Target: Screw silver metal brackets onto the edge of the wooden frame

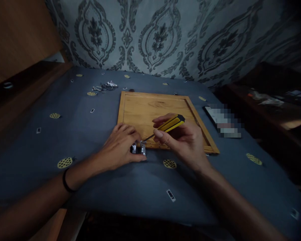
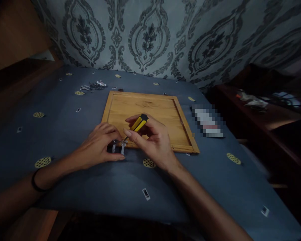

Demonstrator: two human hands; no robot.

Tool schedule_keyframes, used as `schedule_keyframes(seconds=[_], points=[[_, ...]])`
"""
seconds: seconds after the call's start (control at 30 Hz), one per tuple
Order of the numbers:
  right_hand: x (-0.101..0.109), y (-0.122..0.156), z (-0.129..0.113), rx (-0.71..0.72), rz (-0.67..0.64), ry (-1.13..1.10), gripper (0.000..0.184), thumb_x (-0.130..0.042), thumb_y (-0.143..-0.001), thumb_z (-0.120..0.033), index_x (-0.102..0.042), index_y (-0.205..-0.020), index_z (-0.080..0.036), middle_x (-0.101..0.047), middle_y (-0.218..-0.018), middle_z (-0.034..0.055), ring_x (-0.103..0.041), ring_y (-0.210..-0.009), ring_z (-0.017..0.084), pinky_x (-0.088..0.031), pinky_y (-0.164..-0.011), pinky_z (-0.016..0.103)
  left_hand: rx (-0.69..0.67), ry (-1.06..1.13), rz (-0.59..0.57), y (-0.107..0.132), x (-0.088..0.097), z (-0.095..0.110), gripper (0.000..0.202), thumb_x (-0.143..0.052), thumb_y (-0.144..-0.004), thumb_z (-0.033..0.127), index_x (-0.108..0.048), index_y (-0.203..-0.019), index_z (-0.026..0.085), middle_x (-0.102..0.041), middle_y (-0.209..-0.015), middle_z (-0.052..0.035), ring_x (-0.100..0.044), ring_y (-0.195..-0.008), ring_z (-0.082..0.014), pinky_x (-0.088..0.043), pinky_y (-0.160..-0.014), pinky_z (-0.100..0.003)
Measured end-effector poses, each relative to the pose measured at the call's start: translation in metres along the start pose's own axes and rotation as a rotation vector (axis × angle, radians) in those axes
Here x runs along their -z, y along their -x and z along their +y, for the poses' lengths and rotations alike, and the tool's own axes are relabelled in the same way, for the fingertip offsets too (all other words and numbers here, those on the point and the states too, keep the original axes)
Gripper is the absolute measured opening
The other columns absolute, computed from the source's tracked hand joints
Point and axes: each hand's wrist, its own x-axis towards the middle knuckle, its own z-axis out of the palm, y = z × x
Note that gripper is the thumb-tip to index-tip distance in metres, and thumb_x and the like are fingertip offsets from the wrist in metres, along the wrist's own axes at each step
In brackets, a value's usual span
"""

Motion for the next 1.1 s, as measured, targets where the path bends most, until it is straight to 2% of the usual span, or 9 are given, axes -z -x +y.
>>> schedule_keyframes(seconds=[0.17, 0.27, 0.33, 0.4, 0.5, 0.6, 0.73, 0.87, 1.1], points=[[0.009, -0.003, -0.005, 0.021, -0.118, 0.033, 0.03, -0.076, -0.087, -0.053, -0.077, -0.09, -0.024, -0.073, -0.095, 0.0044, -0.067, -0.068, 0.014, -0.056, -0.059, 0.028, -0.023, -0.007, 0.01, 0.001, -0.001, -0.002, 0.041, -0.087, -0.076, 0.052, -0.068, -0.093, 0.021, -0.065, -0.103, -0.0041, -0.058, -0.109, -0.0285, -0.042, -0.103, -0.046], [0.009, -0.003, -0.002, 0.087, -0.122, 0.057, 0.027, -0.079, -0.085, -0.05, -0.076, -0.083, -0.023, -0.073, -0.089, 0.0042, -0.065, -0.065, 0.015, -0.052, -0.053, 0.028, -0.024, -0.002, 0.022, 0.002, -0.001, -0.002, 0.039, -0.087, -0.076, 0.05, -0.068, -0.094, 0.021, -0.065, -0.102, -0.0038, -0.058, -0.108, -0.028, -0.042, -0.103, -0.045], [0.005, -0.001, 0.002, 0.136, -0.039, 0.095, 0.026, -0.085, -0.081, -0.045, -0.073, -0.073, -0.023, -0.07, -0.078, 0.0025, -0.064, -0.063, 0.015, -0.049, -0.051, 0.028, -0.019, -0.003, 0.018, 0.001, -0.001, -0.002, 0.04, -0.088, -0.076, 0.05, -0.068, -0.095, 0.021, -0.065, -0.101, -0.004, -0.058, -0.107, -0.0277, -0.042, -0.102, -0.045], [0.001, 0.001, 0.004, 0.166, 0.123, 0.101, 0.027, -0.089, -0.077, -0.041, -0.071, -0.069, -0.023, -0.066, -0.071, 0.0005, -0.061, -0.06, 0.014, -0.048, -0.049, 0.028, -0.019, -0.007, 0.015, 0.001, -0.001, -0.001, 0.043, -0.088, -0.075, 0.051, -0.068, -0.096, 0.02, -0.066, -0.101, -0.0042, -0.058, -0.105, -0.0275, -0.042, -0.102, -0.045], [-0.003, 0.004, 0.003, 0.205, 0.389, -0.034, 0.025, -0.084, -0.081, -0.046, -0.072, -0.076, -0.024, -0.065, -0.075, -0.0009, -0.057, -0.051, 0.011, -0.046, -0.043, 0.028, -0.018, -0.01, 0.02, 0.001, -0.001, -0.001, 0.045, -0.089, -0.074, 0.052, -0.068, -0.095, 0.019, -0.065, -0.101, -0.0046, -0.058, -0.105, -0.0273, -0.041, -0.102, -0.044], [-0.002, 0.002, 0.0, 0.223, 0.491, -0.105, 0.03, -0.08, -0.084, -0.052, -0.072, -0.079, -0.024, -0.063, -0.072, -0.0019, -0.056, -0.047, 0.01, -0.045, -0.041, 0.027, -0.018, -0.011, 0.014, 0.001, -0.002, -0.003, 0.045, -0.089, -0.073, 0.052, -0.068, -0.094, 0.018, -0.066, -0.1, -0.0043, -0.058, -0.104, -0.027, -0.041, -0.103, -0.045], [-0.001, 0.0, 0.001, 0.136, 0.369, -0.04, 0.038, -0.08, -0.082, -0.058, -0.069, -0.077, -0.023, -0.062, -0.066, -0.003, -0.059, -0.046, 0.01, -0.049, -0.042, 0.025, -0.037, -0.015, 0.04, 0.002, -0.004, -0.005, 0.045, -0.089, -0.074, 0.053, -0.068, -0.094, 0.02, -0.066, -0.101, -0.0035, -0.058, -0.104, -0.0267, -0.041, -0.102, -0.045], [-0.004, 0.003, 0.005, 0.097, 0.203, -0.008, 0.033, -0.078, -0.086, -0.054, -0.07, -0.08, -0.022, -0.065, -0.07, -0.0022, -0.064, -0.05, 0.011, -0.053, -0.048, 0.025, -0.049, -0.018, 0.054, 0.002, -0.005, -0.005, 0.044, -0.087, -0.075, 0.054, -0.067, -0.094, 0.02, -0.065, -0.101, -0.0035, -0.058, -0.104, -0.027, -0.042, -0.101, -0.045], [-0.006, 0.004, 0.009, 0.093, 0.124, 0.008, 0.032, -0.074, -0.089, -0.052, -0.069, -0.082, -0.022, -0.066, -0.076, -0.0012, -0.064, -0.052, 0.011, -0.054, -0.049, 0.025, -0.029, -0.017, 0.037, 0.002, -0.004, -0.004, 0.043, -0.086, -0.075, 0.054, -0.066, -0.093, 0.02, -0.065, -0.102, -0.0039, -0.057, -0.105, -0.0274, -0.042, -0.102, -0.046]])
